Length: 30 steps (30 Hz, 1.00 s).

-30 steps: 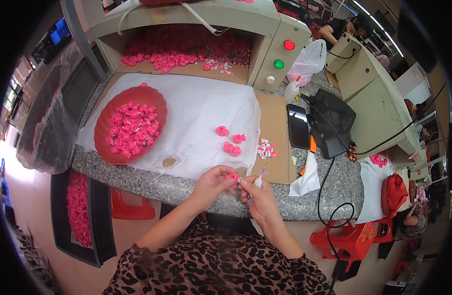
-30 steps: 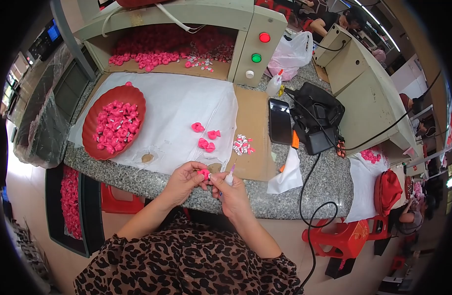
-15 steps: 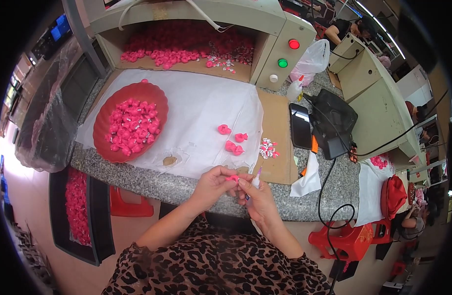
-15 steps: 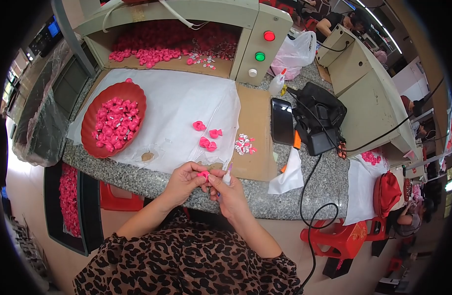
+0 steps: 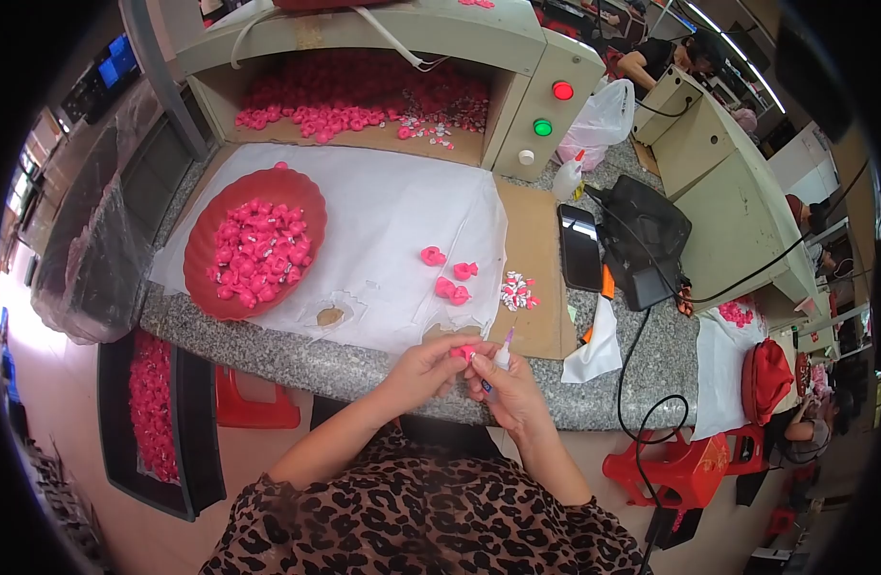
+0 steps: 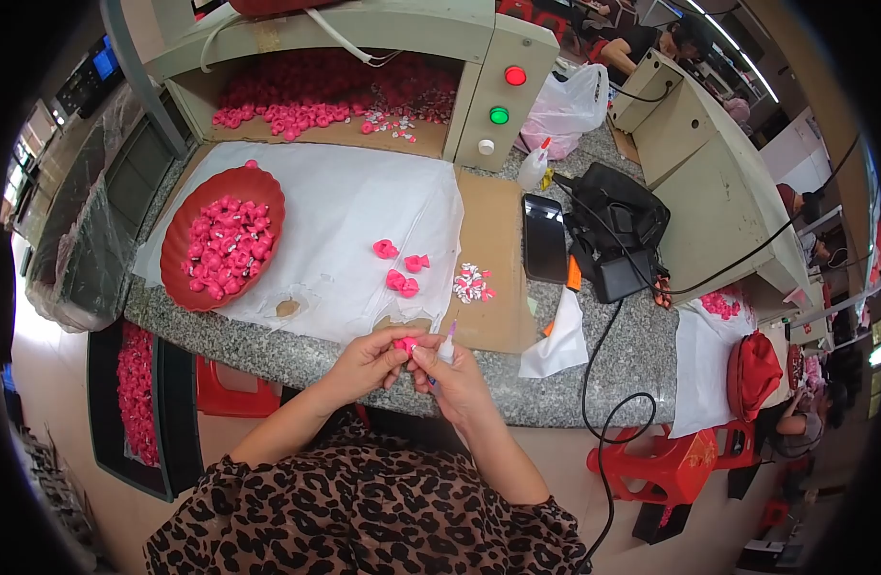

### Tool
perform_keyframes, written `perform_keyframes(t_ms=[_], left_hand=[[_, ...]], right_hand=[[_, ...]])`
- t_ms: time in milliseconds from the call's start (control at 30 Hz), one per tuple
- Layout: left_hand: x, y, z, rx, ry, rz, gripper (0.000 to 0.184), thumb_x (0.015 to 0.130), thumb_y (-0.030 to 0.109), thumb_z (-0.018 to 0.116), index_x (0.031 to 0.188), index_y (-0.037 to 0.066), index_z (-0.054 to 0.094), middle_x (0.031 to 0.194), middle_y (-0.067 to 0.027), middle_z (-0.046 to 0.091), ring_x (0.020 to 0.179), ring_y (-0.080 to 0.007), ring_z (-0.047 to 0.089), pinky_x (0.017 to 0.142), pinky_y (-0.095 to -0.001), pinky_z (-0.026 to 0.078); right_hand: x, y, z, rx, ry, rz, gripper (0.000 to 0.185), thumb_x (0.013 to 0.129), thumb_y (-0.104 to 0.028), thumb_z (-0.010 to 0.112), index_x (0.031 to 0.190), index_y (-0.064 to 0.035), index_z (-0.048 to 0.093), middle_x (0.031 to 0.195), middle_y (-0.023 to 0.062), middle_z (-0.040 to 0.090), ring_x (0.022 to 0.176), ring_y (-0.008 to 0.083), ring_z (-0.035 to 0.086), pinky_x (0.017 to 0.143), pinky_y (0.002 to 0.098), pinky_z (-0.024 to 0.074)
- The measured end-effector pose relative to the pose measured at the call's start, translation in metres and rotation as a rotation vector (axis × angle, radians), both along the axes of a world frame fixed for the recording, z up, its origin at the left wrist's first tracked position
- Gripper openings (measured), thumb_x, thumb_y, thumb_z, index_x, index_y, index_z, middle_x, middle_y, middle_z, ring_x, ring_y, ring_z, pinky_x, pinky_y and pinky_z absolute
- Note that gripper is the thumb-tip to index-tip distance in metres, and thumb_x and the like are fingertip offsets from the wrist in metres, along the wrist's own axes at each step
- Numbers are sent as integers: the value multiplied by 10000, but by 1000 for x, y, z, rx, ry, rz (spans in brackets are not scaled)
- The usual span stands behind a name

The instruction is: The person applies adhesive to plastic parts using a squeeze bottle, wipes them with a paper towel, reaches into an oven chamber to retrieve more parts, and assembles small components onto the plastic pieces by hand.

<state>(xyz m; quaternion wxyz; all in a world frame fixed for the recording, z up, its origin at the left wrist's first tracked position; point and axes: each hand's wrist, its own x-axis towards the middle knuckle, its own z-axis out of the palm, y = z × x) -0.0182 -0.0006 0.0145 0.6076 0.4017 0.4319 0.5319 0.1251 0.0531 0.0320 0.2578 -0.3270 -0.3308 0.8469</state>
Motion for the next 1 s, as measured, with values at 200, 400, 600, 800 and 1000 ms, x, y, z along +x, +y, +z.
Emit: perform_keyframes(t_ms=[200, 400, 600, 800, 1000], left_hand=[[-3, 0, 6, 16, -64, -87, 254, 882, 102, 360, 1114, 43, 445, 735, 0, 466, 581, -41, 400, 514, -167, 317], [0, 0, 12, -6, -128, -125, 227, 888, 113, 343, 1089, 21, 398, 739, -22, 436, 657, -96, 456, 588, -208, 379], [2, -1, 8, 15, -74, -90, 161, 892, 124, 344, 1009, 21, 384, 711, -33, 441, 627, -109, 459, 582, -227, 395], [7, 2, -8, 80, -49, -52, 147, 895, 138, 352, 986, 28, 387, 664, -17, 435, 569, -91, 424, 520, -218, 373], [7, 1, 2, -3, -121, -62, 160, 897, 144, 350, 999, 27, 389, 668, -13, 426, 558, -77, 393, 508, -208, 347]], right_hand=[[-6, -4, 0, 45, -13, 2, 196, 802, -157, 561, 934, -17, 524, 679, 17, 544, 522, 66, 469, 458, 190, 373], [-12, -13, -10, 117, -70, -157, 231, 815, -191, 544, 953, -5, 537, 665, 24, 530, 522, 79, 464, 440, 205, 359], [-19, -22, -13, 231, -61, -251, 210, 831, -180, 524, 920, 10, 523, 652, 25, 536, 516, 64, 466, 453, 180, 379], [-20, -24, -14, 248, -45, -289, 211, 836, -179, 515, 910, 18, 526, 657, 35, 542, 522, 73, 478, 463, 190, 404], [-20, -22, -11, 177, -4, -278, 202, 837, -183, 511, 873, 15, 523, 655, 49, 544, 521, 99, 507, 466, 199, 417]])
